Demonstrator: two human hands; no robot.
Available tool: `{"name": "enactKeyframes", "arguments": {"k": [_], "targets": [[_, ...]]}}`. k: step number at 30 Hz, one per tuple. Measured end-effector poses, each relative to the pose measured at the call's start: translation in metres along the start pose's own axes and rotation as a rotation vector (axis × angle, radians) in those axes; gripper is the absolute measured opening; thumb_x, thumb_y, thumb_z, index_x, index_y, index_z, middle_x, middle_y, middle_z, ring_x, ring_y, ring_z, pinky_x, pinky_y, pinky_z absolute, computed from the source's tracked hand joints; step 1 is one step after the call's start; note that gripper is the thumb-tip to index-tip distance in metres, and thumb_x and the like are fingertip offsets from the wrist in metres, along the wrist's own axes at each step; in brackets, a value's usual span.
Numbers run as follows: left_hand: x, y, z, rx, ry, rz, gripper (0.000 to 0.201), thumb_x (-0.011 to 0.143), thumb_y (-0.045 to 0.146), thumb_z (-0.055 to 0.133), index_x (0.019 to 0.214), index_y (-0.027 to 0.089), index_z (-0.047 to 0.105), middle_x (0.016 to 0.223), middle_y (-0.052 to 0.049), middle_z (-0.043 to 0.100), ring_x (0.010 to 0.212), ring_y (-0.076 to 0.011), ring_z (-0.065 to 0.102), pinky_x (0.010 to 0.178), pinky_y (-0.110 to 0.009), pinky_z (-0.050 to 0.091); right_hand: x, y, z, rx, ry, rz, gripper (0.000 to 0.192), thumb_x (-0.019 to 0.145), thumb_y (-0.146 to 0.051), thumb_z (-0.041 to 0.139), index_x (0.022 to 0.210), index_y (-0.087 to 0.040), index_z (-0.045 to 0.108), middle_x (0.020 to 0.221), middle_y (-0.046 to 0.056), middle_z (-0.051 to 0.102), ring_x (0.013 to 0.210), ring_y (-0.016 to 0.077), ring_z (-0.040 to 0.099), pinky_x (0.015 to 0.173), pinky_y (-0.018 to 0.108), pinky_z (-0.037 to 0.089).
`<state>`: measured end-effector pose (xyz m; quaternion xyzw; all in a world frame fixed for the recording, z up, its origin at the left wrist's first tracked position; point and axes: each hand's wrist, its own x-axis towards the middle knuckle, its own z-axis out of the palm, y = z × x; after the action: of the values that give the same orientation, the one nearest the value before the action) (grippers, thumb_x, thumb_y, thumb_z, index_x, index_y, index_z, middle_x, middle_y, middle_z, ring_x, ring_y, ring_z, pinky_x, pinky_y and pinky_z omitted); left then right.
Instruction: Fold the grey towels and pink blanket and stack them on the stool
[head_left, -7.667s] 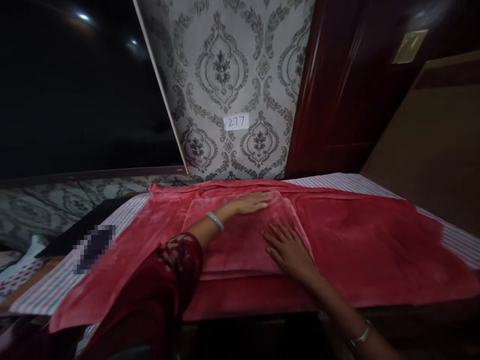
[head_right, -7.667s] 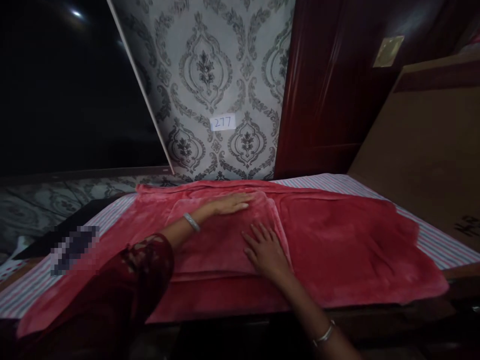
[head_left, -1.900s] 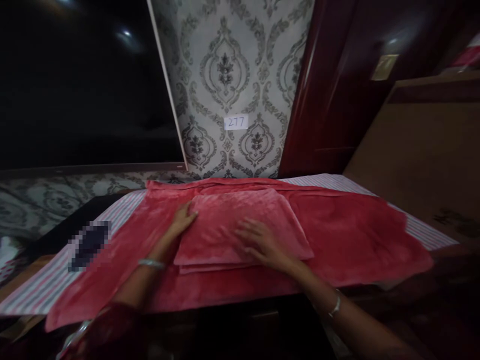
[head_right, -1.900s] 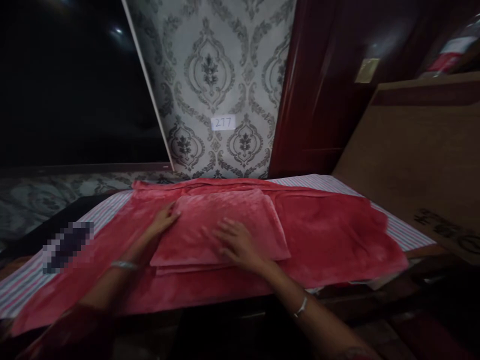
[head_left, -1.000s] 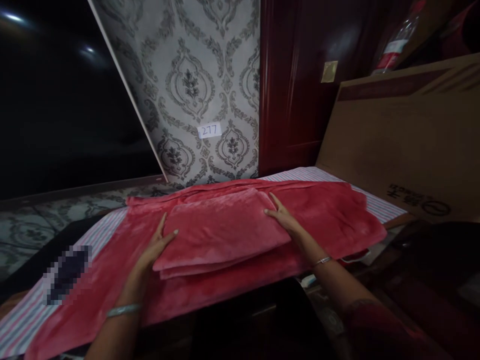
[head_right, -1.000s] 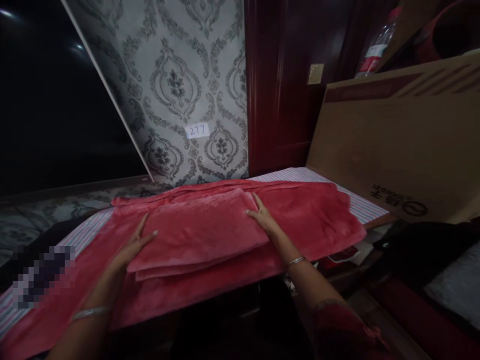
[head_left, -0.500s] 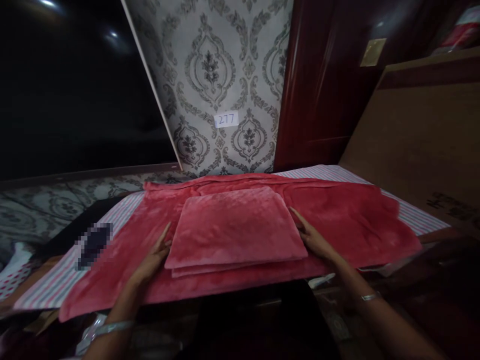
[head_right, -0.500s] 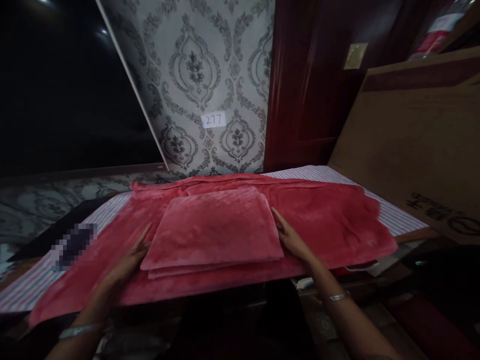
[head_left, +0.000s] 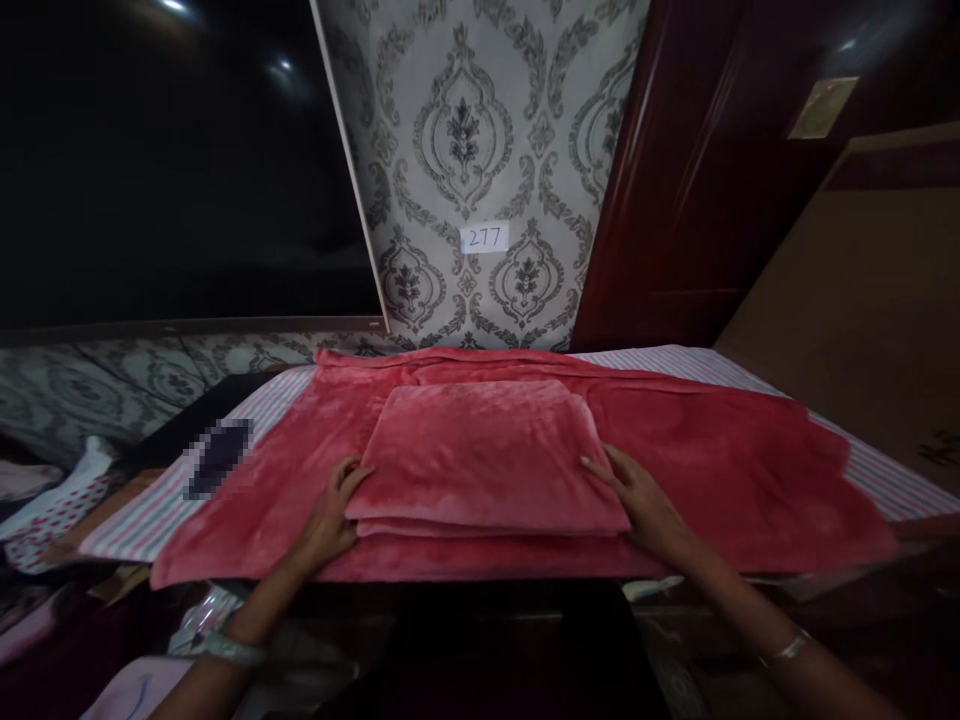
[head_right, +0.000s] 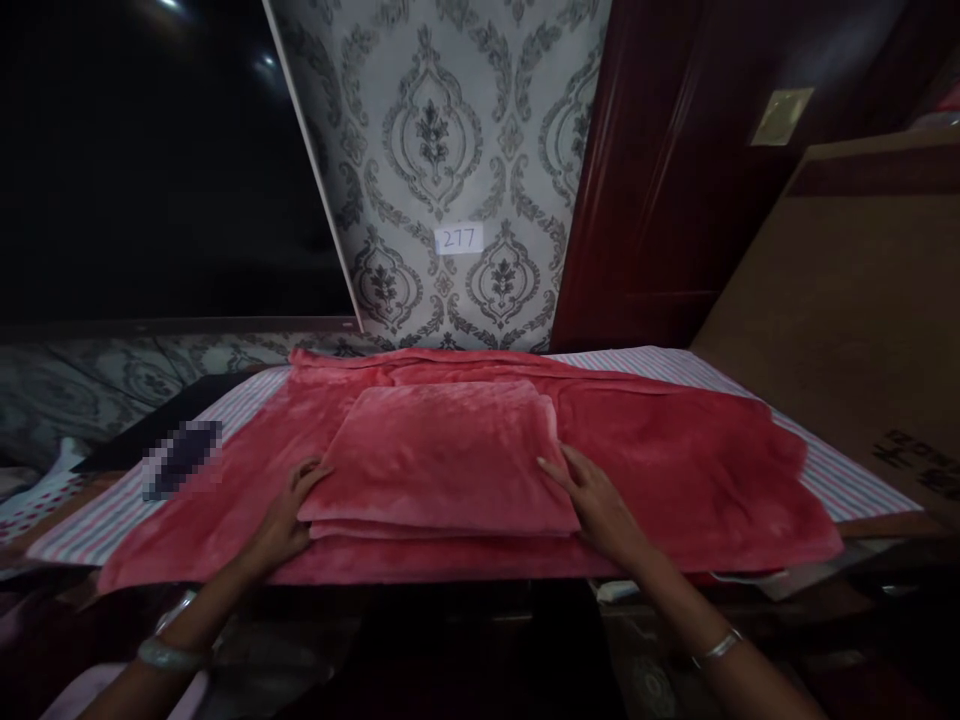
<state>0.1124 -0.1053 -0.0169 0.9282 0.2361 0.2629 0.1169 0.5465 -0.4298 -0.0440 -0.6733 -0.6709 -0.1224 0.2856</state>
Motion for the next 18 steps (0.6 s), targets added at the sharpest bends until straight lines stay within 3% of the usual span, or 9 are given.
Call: {"name": "enactKeyframes", "arguments": {"k": [3,7,10,12,14,16,18], "targets": [[0.001,0.002,0.001,-0.041,0.107,0.072,0.049,0.083,0.044,0.064,0.127,0.021,0.062,0.147,-0.018,0.048,0.133,-0.0335,0.053,0.107,-0.049,0.049,0.005,-0.003,0.003,0.006,0.105,-0.095,0.057,0.09,-0.025,0.058,0.147,-0.029,0.053,0.161,0.014,0.035,0.147,0.0337,0.035,0.111,0.055,0.042],[0.026,0.022,-0.017,-0.196,0.234,0.098,0.052,0.087,0.064,0.054,0.117,0.022,0.065,0.137,-0.015,0.06,0.13,-0.0329,0.054,0.112,-0.051,0.042,0.03,-0.009,-0.004,0.184,0.276,-0.043,0.046,0.098,-0.044,0.049,0.138,-0.026,0.06,0.144,0.013,0.057,0.146,0.0325,0.038,0.114,0.055,0.038],[0.065,0.046,-0.05,-0.363,0.343,-0.025,0.056,0.081,0.068,0.061,0.112,0.021,0.064,0.122,-0.013,0.068,0.122,-0.0309,0.058,0.108,-0.047,0.046,0.065,-0.015,-0.032,0.365,0.414,0.108,0.053,0.094,-0.059,0.054,0.131,-0.022,0.063,0.134,0.014,0.064,0.137,0.0336,0.049,0.112,0.052,0.041],[0.095,0.063,-0.076,-0.509,0.471,-0.146,0.051,0.076,0.064,0.068,0.102,0.02,0.065,0.103,-0.008,0.071,0.1,-0.0254,0.065,0.091,-0.038,0.054,0.093,-0.019,-0.059,0.457,0.527,0.226,0.051,0.089,-0.062,0.061,0.117,-0.02,0.068,0.118,0.012,0.071,0.118,0.0314,0.062,0.103,0.047,0.049],[0.125,0.078,-0.103,-0.677,0.549,-0.195,0.045,0.071,0.057,0.074,0.093,0.019,0.064,0.086,-0.003,0.069,0.079,-0.0178,0.063,0.075,-0.029,0.055,0.119,-0.023,-0.086,0.535,0.621,0.306,0.043,0.086,-0.06,0.065,0.102,-0.02,0.07,0.1,0.007,0.074,0.098,0.0266,0.067,0.092,0.041,0.054],[0.15,0.088,-0.125,-0.823,0.509,-0.236,0.041,0.068,0.051,0.077,0.09,0.019,0.065,0.077,0.001,0.066,0.066,-0.0131,0.058,0.064,-0.024,0.051,0.142,-0.024,-0.104,0.646,0.656,0.344,0.041,0.084,-0.058,0.068,0.1,-0.02,0.07,0.098,0.004,0.074,0.093,0.0237,0.067,0.089,0.038,0.054],[0.17,0.09,-0.136,-0.896,0.434,-0.316,0.038,0.065,0.047,0.079,0.087,0.019,0.066,0.072,0.002,0.066,0.059,-0.012,0.057,0.057,-0.023,0.048,0.158,-0.02,-0.108,0.783,0.631,0.384,0.043,0.081,-0.058,0.069,0.103,-0.02,0.071,0.101,0.004,0.075,0.094,0.0234,0.068,0.09,0.037,0.053]]}}
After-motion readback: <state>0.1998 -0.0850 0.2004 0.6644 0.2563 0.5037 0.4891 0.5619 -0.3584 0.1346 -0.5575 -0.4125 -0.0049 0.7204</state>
